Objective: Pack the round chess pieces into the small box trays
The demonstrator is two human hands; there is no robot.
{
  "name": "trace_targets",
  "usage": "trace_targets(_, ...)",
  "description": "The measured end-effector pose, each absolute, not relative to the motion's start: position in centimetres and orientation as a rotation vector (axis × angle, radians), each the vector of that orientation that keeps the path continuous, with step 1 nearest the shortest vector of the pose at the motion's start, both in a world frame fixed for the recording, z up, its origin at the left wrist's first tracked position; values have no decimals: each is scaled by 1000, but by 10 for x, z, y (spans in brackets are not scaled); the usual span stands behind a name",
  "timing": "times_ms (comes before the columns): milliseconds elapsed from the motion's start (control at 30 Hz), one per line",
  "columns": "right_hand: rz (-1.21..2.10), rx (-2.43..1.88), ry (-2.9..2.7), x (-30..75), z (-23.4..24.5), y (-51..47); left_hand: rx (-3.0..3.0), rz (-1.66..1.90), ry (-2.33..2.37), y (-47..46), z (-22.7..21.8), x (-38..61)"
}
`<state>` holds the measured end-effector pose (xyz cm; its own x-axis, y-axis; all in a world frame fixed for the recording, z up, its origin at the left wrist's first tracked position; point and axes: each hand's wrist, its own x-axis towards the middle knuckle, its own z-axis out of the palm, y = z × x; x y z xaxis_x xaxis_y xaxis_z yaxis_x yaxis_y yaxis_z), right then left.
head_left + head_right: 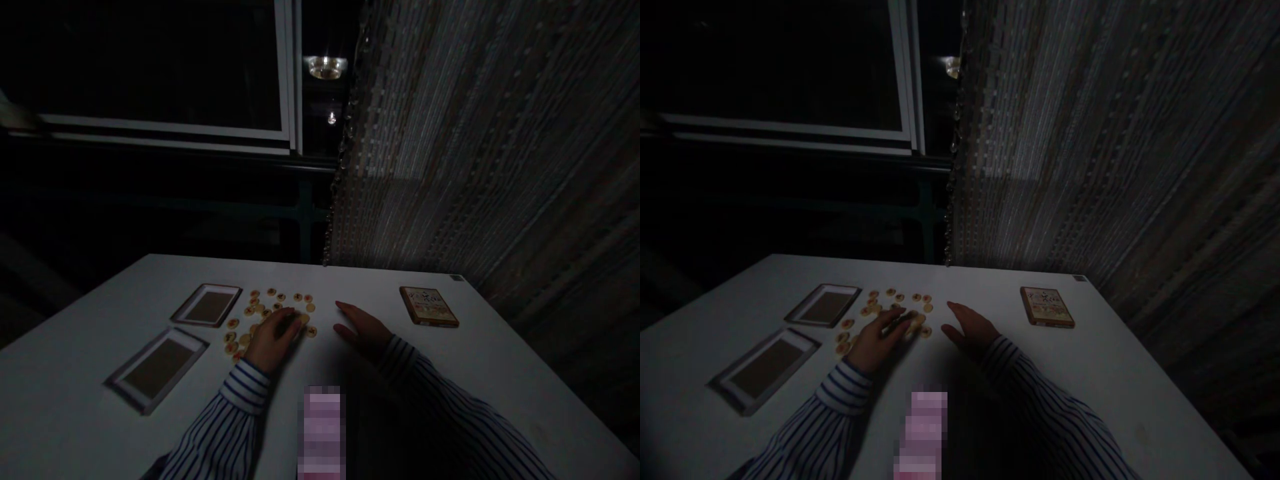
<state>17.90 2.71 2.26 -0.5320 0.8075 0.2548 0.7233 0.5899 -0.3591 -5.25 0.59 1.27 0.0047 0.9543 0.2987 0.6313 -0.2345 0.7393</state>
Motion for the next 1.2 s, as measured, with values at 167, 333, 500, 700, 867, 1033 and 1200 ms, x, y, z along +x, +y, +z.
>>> trace_targets(167, 299, -1165, -2429, 169, 21, 28, 1827, 1140, 1672, -2, 10, -59)
trace_targets(333, 338, -1140, -2465, 161, 26, 27, 1740, 1168, 1729, -11, 9, -64)
trace_targets(500, 409, -1106, -2499, 150, 29, 26, 1643, 1212, 1759, -22, 8, -70)
trace_targets(700, 430, -1073, -2490, 135, 28, 30, 1538, 1304, 1785, -41, 1, -86)
trace_targets(867, 424, -1049, -2493, 119, 31, 32, 1475, 1356, 1797, -53, -4, -102)
trace_targets(1033, 448, -999, -2551, 103, 35, 36, 1511, 1368, 1908, -60, -3, -115)
trace_targets(1200, 517, -1006, -2608, 88, 33, 39, 1594, 1346, 2019, -66, -5, -128)
